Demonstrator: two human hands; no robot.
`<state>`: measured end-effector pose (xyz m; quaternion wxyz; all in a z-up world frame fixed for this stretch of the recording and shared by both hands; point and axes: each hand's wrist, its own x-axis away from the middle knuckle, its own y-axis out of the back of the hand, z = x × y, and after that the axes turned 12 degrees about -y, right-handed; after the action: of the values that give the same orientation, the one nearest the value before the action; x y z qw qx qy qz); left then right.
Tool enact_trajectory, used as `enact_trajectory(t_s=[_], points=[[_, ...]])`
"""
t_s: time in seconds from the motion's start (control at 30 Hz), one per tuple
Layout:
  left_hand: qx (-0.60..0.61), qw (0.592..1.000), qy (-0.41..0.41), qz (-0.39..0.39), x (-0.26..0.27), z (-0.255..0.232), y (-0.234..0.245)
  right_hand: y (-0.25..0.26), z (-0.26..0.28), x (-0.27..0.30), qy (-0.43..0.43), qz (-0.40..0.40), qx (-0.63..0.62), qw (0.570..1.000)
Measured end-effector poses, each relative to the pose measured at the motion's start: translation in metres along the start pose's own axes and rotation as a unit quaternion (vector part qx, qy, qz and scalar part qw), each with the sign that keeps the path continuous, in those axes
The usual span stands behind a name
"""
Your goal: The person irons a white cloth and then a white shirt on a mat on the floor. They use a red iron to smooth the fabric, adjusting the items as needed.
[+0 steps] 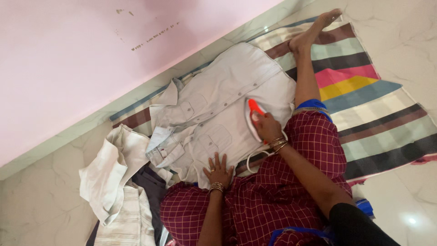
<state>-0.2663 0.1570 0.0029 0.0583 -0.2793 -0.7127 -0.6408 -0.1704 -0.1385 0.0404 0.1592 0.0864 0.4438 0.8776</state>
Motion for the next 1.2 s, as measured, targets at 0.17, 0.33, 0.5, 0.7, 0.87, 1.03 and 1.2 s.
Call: enact_trajectory(t_s=[0.17,0.33,0.5,0.7,0.87,1.03,1.2], points=[[0.001,1.000,0.003,0.003,-0.001,-0.006,-0.007,0.001,-0.045,-0.066,-0.093,-0.215,0.058,0.971],[0.008,1.000,0.005,0.005,0.000,-0.004,-0.001,-0.007,-0.035,-0.132,-0.138,-0.179,0.070,0.972],[-0.002,1.000,0.002,0.015,0.003,-0.007,-0.002,-0.001,-0.039,-0.101,-0.174,-0.148,0.141,0.963],[-0.006,1.000,0.008,0.028,-0.001,0.001,-0.003,-0.013,-0.041,-0.093,-0.218,-0.183,0.094,0.954],[0.009,1.000,0.001,0.015,0.002,-0.001,0.004,-0.009,-0.036,-0.149,-0.260,-0.197,0.067,0.943],[0.042,0.999,0.001,0.016,0.003,-0.006,0.002,-0.002,-0.051,-0.114,-0.155,-0.162,0.112,0.968],[0.052,0.999,-0.008,-0.006,-0.002,0.000,-0.004,0.019,-0.053,-0.073,0.038,-0.072,0.084,0.993]])
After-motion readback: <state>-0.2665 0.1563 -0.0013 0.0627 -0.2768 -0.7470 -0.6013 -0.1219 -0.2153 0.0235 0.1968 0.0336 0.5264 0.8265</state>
